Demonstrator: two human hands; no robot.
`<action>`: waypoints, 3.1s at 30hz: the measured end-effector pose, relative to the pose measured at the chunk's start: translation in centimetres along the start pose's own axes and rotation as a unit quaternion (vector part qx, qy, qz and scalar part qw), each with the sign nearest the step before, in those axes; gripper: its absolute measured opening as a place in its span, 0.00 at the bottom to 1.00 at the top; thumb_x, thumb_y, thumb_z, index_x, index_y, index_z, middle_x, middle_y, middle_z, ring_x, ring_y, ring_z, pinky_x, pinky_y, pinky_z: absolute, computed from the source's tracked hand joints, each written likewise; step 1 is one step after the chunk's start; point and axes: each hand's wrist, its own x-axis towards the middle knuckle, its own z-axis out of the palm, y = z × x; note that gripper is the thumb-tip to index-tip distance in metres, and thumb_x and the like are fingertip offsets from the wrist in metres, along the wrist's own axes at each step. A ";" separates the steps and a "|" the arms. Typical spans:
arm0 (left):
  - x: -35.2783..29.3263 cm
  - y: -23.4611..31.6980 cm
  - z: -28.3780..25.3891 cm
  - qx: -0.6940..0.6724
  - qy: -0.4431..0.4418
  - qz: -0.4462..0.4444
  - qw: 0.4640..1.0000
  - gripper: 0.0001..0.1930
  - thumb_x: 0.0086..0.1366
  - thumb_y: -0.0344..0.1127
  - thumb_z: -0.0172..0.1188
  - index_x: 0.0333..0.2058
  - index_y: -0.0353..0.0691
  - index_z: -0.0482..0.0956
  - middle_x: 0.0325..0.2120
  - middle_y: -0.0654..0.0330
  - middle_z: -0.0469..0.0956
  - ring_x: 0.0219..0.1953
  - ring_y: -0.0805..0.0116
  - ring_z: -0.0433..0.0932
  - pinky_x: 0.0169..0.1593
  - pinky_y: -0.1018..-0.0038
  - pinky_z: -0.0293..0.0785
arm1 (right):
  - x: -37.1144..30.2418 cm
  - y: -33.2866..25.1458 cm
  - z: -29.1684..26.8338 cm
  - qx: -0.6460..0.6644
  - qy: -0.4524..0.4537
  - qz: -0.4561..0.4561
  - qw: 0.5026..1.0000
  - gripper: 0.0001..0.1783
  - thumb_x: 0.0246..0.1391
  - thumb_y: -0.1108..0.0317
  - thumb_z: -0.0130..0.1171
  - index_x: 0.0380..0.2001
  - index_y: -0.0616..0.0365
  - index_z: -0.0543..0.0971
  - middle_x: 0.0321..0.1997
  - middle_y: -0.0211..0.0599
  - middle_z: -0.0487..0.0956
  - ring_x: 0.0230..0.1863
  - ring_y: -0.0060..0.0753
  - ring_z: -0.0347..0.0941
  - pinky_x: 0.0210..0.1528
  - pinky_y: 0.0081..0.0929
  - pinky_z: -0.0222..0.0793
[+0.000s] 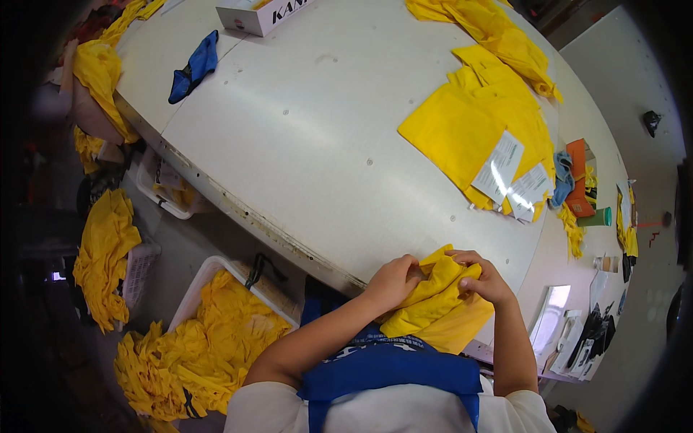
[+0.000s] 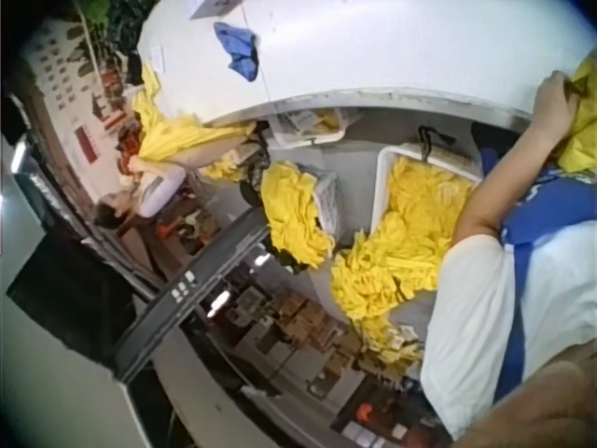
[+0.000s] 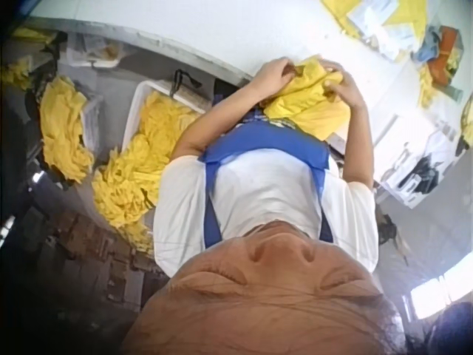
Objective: The person folds a yellow raincoat on a table, smoothing the fabric and aligning the edges. They then place the folded garment into a clear plastic packaging bag and set it aside.
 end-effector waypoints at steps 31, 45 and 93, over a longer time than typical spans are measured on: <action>-2.1 11.0 -4.6 0.417 -0.092 0.213 0.879 0.29 0.46 0.44 0.68 0.48 0.43 0.74 0.47 0.57 0.68 0.47 0.58 0.68 0.49 0.63 0.62 | -6.7 3.1 2.6 -0.410 0.256 -0.142 0.864 0.27 0.35 0.76 0.65 0.45 0.51 0.76 0.45 0.39 0.77 0.53 0.48 0.68 0.54 0.40 0.65; 1.2 2.5 -3.7 0.390 0.023 0.269 0.880 0.08 0.50 0.30 0.60 0.31 0.40 0.76 0.31 0.60 0.73 0.36 0.58 0.73 0.37 0.68 0.72 | 0.6 3.0 9.0 -0.469 0.168 -0.325 0.804 0.22 0.43 0.67 0.60 0.46 0.58 0.76 0.50 0.40 0.75 0.51 0.43 0.70 0.53 0.37 0.65; -0.5 4.9 -8.4 -0.529 -0.222 -0.131 0.808 0.38 0.59 0.25 0.51 0.67 0.49 0.46 0.61 0.58 0.60 0.61 0.67 0.60 0.62 0.70 0.58 | 2.2 -10.4 3.2 -0.373 0.235 -0.150 0.885 0.36 0.46 0.56 0.60 0.60 0.55 0.64 0.61 0.51 0.64 0.63 0.50 0.56 0.65 0.44 0.46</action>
